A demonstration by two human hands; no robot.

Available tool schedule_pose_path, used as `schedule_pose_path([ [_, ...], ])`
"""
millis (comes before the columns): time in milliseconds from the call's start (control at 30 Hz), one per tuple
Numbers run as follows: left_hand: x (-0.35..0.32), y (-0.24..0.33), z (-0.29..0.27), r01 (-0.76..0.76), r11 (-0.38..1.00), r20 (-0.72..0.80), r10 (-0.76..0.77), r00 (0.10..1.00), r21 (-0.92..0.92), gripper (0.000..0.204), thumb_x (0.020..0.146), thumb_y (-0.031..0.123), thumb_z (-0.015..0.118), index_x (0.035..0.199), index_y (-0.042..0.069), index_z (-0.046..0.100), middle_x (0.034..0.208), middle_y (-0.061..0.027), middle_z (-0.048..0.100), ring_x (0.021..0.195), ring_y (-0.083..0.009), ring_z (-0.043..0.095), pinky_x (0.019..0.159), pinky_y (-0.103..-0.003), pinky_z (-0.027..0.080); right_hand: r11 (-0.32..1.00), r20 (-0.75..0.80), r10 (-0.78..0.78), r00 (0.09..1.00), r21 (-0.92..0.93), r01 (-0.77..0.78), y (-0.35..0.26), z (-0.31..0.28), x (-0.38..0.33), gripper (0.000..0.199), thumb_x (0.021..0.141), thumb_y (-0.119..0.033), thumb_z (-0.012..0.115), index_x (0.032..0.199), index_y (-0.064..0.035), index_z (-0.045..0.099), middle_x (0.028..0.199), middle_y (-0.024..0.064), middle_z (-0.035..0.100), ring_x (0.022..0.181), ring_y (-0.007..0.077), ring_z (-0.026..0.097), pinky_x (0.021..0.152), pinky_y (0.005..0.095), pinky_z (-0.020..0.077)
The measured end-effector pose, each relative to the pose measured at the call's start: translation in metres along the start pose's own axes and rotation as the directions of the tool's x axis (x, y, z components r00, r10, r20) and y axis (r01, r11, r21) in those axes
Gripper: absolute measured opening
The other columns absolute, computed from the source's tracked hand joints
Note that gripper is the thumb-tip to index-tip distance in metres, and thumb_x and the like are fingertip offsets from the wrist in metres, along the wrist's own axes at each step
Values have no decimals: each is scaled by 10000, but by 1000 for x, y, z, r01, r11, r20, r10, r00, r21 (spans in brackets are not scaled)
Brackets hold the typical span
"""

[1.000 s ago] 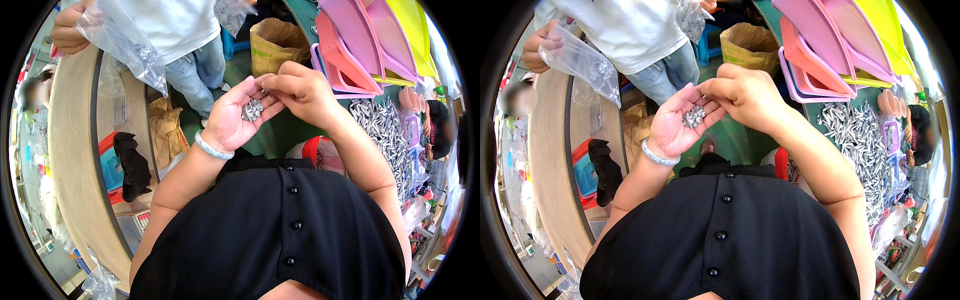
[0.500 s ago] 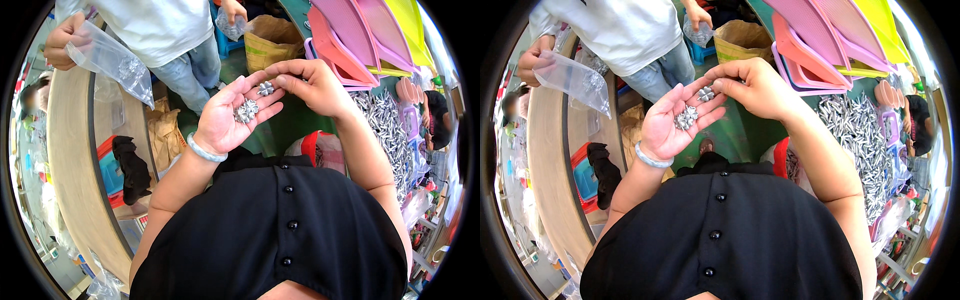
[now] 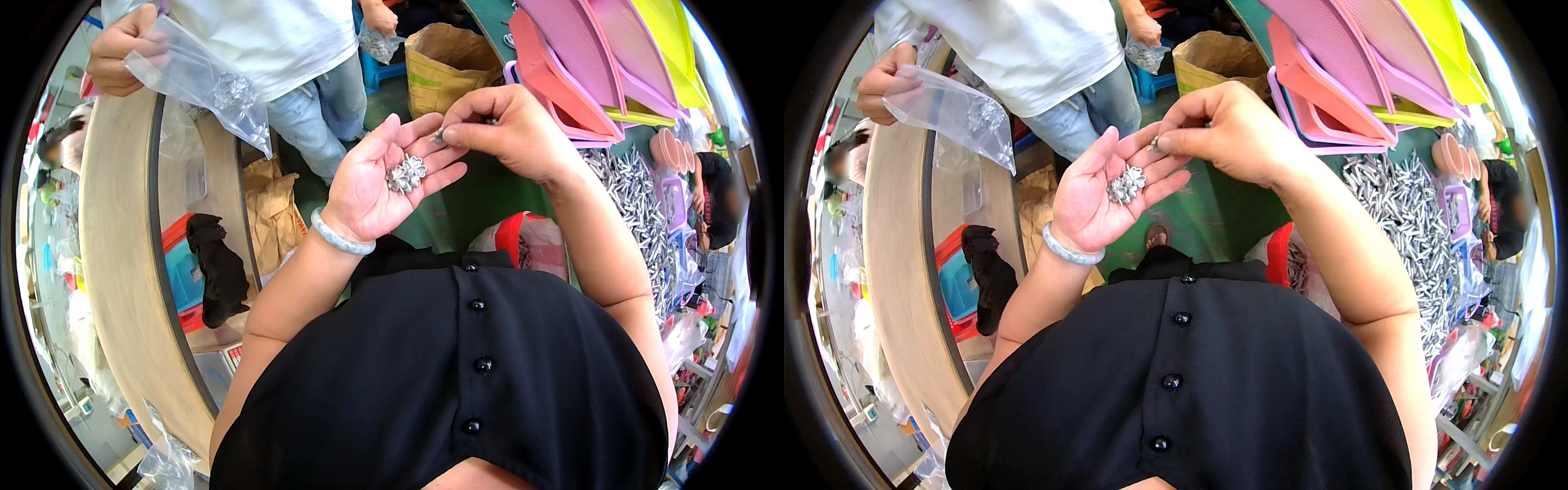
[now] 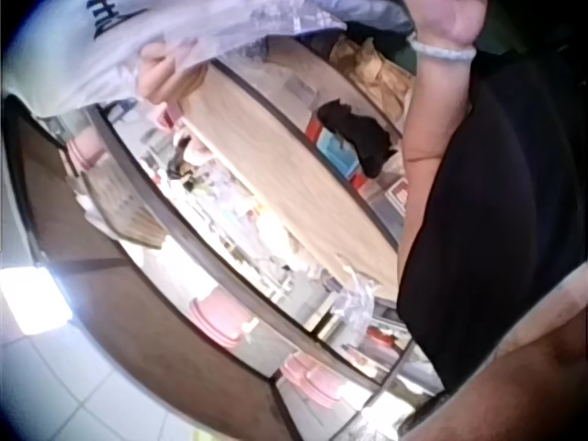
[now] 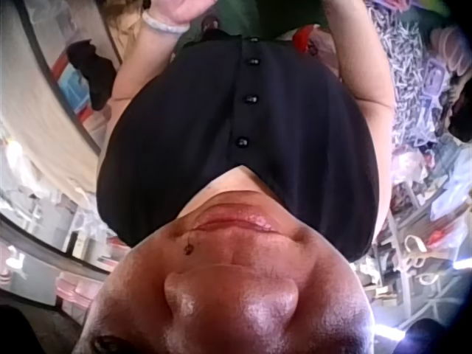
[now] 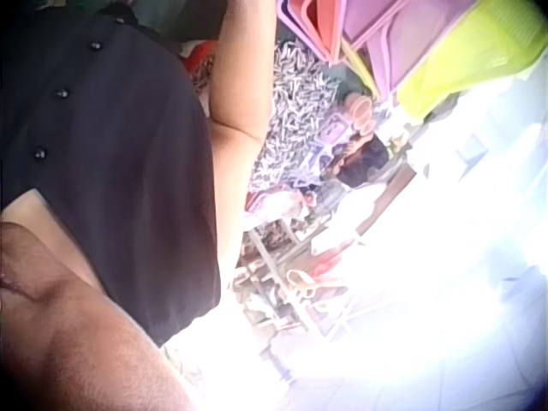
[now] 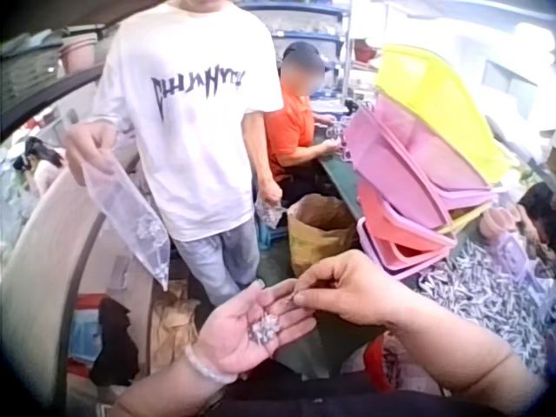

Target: The person sorts small metal fasteners on a table, picking them up by hand and placing them into a pink plastic basket. They also handle a small bag of metal pieces and transfer some into the basket. The person continues sorting the fasteners, occasionally picking up individual pieces and placing them in the basket.

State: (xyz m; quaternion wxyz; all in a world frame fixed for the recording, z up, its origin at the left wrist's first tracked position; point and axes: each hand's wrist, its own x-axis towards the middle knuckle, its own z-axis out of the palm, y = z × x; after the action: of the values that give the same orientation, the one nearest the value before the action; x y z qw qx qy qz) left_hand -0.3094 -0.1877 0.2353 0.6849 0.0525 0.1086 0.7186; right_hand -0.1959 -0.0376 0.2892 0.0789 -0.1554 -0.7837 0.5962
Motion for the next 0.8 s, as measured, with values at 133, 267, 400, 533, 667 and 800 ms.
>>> schedule_pose_path([
  [133,-3,0,5,-28,1000,-48,28,998,-10,540,970,329,279,1312,-89,294,1317,-229,404,1245,-344,378,1078,-483,245,905,71,148,986,393,-164,3,-5,-1,95,812,-110,628,823,-15,620,655,8,573,516,33,448,429,175,299],
  [267,-3,-1,0,-42,999,-65,40,997,-22,541,968,336,285,1303,-88,310,1298,-228,421,1239,-341,386,1071,-469,268,725,72,177,982,665,-179,4,2,0,70,829,-79,579,858,-15,578,701,54,593,491,48,469,391,160,312],
  [400,-1,-2,-2,-28,998,0,28,1000,-64,544,965,349,296,1284,-89,342,1258,-218,458,1194,-323,433,1048,-443,310,732,141,141,980,651,-199,0,7,-2,92,820,-48,566,898,0,578,772,111,635,539,76,547,406,154,351],
  [533,0,-4,-10,-35,999,-43,35,998,-16,505,967,369,298,1192,-44,480,1161,-140,544,1091,-255,506,942,-362,404,993,191,-107,976,70,95,-4,23,-3,181,751,-58,641,922,0,641,844,104,658,737,158,641,581,256,469],
  [667,3,-9,2,-32,994,-176,50,983,106,492,969,356,301,1174,-48,492,1058,-92,566,969,-208,541,845,-319,435,806,296,-342,892,-396,441,-7,29,-4,283,673,-20,672,951,19,629,917,153,631,857,293,615,728,339,487],
  [800,4,-10,-12,9,999,-26,-10,1000,-36,488,971,356,298,1167,-45,495,1071,-99,567,969,-199,549,848,-319,437,758,341,-320,884,-468,454,-9,28,-6,235,684,-23,672,907,31,625,911,165,623,818,312,609,700,348,485],
])
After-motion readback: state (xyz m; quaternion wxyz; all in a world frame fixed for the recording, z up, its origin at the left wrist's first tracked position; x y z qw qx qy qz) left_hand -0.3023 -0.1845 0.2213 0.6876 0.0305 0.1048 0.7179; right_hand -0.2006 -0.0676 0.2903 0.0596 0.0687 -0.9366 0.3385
